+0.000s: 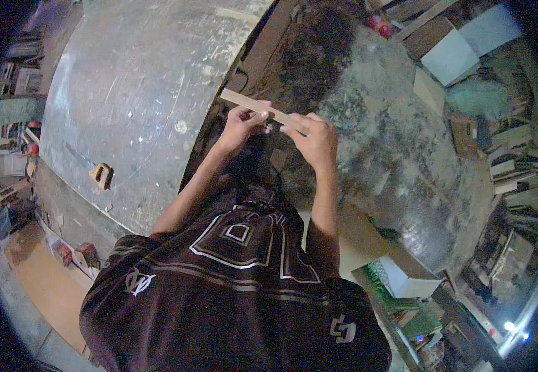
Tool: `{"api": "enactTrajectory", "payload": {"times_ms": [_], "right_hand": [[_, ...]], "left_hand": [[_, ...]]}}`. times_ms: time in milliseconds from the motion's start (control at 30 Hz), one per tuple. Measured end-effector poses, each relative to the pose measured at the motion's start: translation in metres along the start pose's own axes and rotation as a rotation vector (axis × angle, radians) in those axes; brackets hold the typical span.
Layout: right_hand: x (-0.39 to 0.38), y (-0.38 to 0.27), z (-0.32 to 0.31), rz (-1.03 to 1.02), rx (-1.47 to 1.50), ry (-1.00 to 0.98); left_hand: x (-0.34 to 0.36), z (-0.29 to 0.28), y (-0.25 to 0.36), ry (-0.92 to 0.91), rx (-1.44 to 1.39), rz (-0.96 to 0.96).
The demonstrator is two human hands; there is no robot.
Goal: The recorder uses a hand saw to cut a small wooden plank and then applies glue to join pieces of wood.
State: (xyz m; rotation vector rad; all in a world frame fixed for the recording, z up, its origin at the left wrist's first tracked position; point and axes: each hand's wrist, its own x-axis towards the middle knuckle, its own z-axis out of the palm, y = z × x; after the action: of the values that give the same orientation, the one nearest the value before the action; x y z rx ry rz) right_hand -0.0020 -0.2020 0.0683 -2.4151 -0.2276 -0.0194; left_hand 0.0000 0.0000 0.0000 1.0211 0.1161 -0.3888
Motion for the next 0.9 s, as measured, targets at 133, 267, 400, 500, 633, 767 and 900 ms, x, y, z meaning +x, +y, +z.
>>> {"api": "enactTrajectory", "payload": {"times_ms": [133, 267, 400, 500, 633, 767, 900], "right_hand": [[-0.087, -0.023, 0.027, 0.049, 0.023, -0.041], [-0.179, -0.059, 0.041, 0.036, 0.027, -0.070], [-0.214, -0.084, 0.050, -0.062, 0.054, -0.008], [-0.236, -0.110, 0.060, -0.045, 0.094, -0.045], [-0.253, -0.143, 0.083, -0.012, 0.068, -0.109], [-0.263, -0.173, 0.124, -0.063, 0.040, -0.162], [-0.261, -0.226, 0.158, -0.181, 0.018, -0.302]], "left_hand": [[-0.090, -0.015, -0.035, 0.087, -0.001, -0.055], [-0.193, -0.026, -0.058, 0.107, 0.000, -0.110], [-0.243, -0.037, -0.057, 0.103, 0.020, -0.075], [-0.278, -0.051, -0.058, 0.113, -0.005, -0.053], [-0.320, -0.078, -0.051, 0.182, -0.005, -0.017], [-0.362, -0.121, -0.051, 0.209, -0.172, -0.004], [-0.411, -0.168, -0.061, 0.386, -0.200, 0.071]]}}
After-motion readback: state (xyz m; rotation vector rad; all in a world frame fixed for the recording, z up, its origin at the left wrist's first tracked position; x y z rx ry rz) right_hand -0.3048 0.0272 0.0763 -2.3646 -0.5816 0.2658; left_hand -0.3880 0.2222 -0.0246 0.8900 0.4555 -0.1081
